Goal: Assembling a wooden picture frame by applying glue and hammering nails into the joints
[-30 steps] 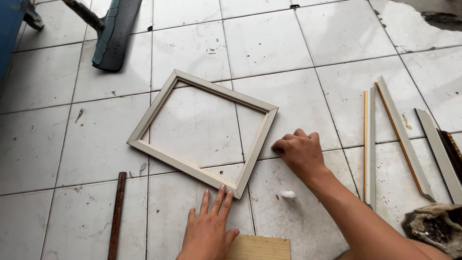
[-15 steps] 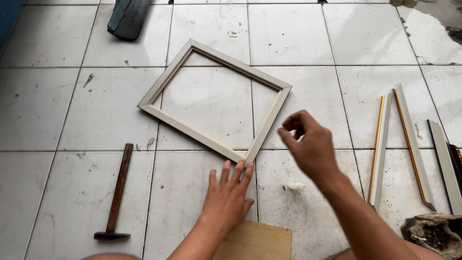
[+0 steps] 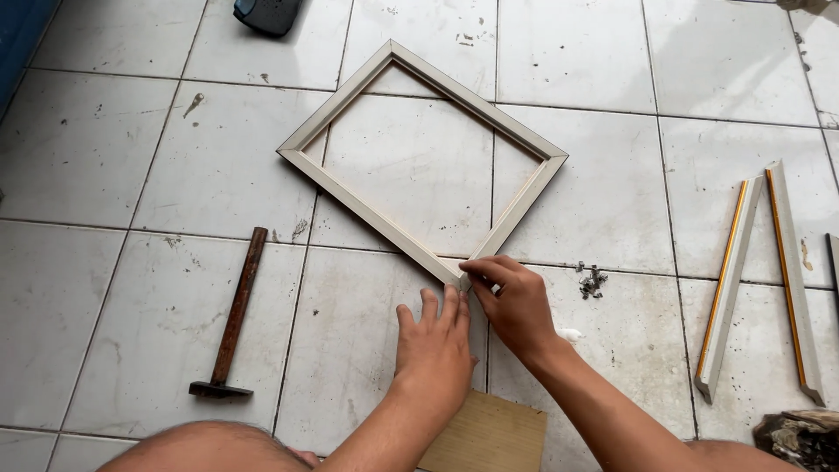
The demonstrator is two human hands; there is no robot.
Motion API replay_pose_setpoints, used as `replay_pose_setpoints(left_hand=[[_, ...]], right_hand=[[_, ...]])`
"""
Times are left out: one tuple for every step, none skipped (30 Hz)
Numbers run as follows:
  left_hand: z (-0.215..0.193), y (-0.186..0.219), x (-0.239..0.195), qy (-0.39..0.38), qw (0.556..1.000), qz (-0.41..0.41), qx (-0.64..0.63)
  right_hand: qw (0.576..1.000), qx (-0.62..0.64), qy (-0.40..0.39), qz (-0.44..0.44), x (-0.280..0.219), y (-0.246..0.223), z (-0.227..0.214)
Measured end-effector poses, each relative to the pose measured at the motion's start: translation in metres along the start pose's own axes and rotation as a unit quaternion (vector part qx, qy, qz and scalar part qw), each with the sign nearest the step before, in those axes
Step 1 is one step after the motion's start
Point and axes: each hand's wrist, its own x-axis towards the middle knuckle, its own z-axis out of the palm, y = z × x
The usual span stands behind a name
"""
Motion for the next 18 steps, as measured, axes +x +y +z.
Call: replay_pose_setpoints(left_hand=[[-0.002, 0.001, -0.001, -0.001, 1.0, 0.0, -0.001], [-0.004, 0.0, -0.002, -0.02, 1.0, 0.009, -0.001], [-0.007, 0.0, -0.003, -0.04, 0.999, 0.019, -0.002], [-0.005, 0.001, -0.003, -0.041, 0.999, 0.018, -0.003], [-0.003, 0.001, -0.003, -0.043, 0.999, 0.023, -0.005], [-0.002, 0.002, -0.002, -0.044, 0.999, 0.026, -0.006], [-0.001, 0.001, -0.001, -0.044, 0.999, 0.025, -0.007], [0.0, 0.002, -0.001, -0.046, 0.998, 0.024, -0.018], [0.001, 0.002, 0.0, -0.048, 0.998, 0.023, -0.03], [0.001, 0.002, 0.0, -0.049, 0.998, 0.022, -0.03], [0.0, 0.002, -0.001, -0.046, 0.998, 0.022, -0.03], [-0.001, 0.002, -0.001, -0.043, 0.998, 0.023, -0.029], [-0.002, 0.001, -0.001, -0.043, 0.998, 0.022, -0.029], [-0.003, 0.001, -0.002, -0.036, 0.999, 0.023, -0.024], [-0.004, 0.0, -0.003, -0.03, 0.999, 0.023, -0.02], [-0.005, 0.0, -0.004, -0.03, 0.999, 0.022, -0.019], [-0.007, -0.001, -0.005, -0.044, 0.998, 0.025, -0.024], [-0.009, -0.001, -0.005, -0.056, 0.998, 0.029, -0.03]], right_hand=[[1.0, 0.0, -0.001, 0.0, -0.001, 0.002, 0.001], [1.0, -0.024, -0.009, -0.018, -0.001, 0.003, 0.002], [0.998, -0.048, -0.016, -0.036, -0.001, 0.004, 0.003], [0.998, -0.047, -0.017, -0.036, -0.001, 0.006, 0.004], [0.996, -0.063, -0.01, -0.057, -0.001, 0.008, 0.005], [0.994, -0.079, -0.003, -0.078, -0.001, 0.01, 0.006], [0.994, -0.078, -0.004, -0.079, 0.0, 0.01, 0.006], [0.992, -0.088, 0.0, -0.092, 0.0, 0.01, 0.006], [0.99, -0.097, 0.004, -0.106, 0.001, 0.009, 0.006], [0.99, -0.096, 0.004, -0.106, 0.001, 0.009, 0.006], [0.993, -0.087, 0.005, -0.084, 0.001, 0.01, 0.006], [0.995, -0.078, 0.006, -0.063, 0.001, 0.01, 0.006], [0.995, -0.077, 0.006, -0.063, 0.002, 0.01, 0.006], [0.996, -0.075, 0.004, -0.057, 0.002, 0.01, 0.005], [0.996, -0.072, 0.002, -0.05, 0.003, 0.01, 0.005], [0.996, -0.071, 0.002, -0.05, 0.003, 0.01, 0.005], [0.996, -0.071, -0.005, -0.05, 0.003, 0.009, 0.005], [0.996, -0.073, -0.01, -0.051, 0.004, 0.01, 0.004]])
